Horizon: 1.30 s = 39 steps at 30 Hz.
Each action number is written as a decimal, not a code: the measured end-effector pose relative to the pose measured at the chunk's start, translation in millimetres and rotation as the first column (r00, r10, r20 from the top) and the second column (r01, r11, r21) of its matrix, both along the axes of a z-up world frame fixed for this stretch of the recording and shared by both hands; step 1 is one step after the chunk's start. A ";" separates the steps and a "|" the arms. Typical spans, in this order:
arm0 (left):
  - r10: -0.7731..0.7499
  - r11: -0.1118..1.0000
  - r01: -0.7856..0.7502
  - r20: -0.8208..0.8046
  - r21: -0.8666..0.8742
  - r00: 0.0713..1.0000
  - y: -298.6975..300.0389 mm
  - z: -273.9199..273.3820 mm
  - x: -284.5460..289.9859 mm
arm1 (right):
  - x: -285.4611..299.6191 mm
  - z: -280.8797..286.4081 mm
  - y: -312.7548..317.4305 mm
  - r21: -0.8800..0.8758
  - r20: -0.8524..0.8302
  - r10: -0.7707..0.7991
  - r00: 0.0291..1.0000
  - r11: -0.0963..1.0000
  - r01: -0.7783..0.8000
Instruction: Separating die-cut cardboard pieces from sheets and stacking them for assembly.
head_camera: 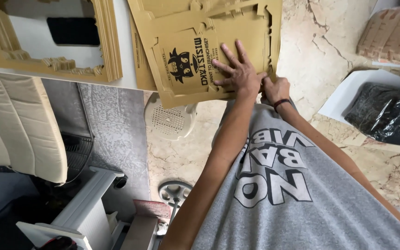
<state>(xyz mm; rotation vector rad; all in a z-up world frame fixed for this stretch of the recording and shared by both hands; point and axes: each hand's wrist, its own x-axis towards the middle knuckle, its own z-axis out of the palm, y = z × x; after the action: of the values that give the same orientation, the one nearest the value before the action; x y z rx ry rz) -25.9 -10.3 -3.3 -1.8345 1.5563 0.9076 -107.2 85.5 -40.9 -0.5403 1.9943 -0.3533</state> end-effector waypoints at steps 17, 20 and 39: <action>0.025 0.995 -0.041 -0.166 -0.091 0.986 -11.4 37.6 21.5 | 7.9 40.0 16.7 -0.301 0.312 -0.152 0.938 0.920 0.250; 0.033 0.942 -0.187 -0.481 -0.277 0.876 0.6 43.3 27.6 | 1.7 19.0 29.9 -0.287 0.322 -0.128 0.938 0.931 0.225; 0.420 0.863 -0.504 -0.490 -0.045 0.764 38.2 103.9 -5.1 | -211.6 39.6 -116.9 -0.245 -0.090 0.937 0.338 0.308 -0.919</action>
<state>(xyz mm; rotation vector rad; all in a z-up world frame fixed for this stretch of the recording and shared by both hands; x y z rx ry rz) -31.0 27.8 100.6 -2.3133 1.4971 1.5877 -318.8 -31.4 -1.2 -1.7320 1.2210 0.1367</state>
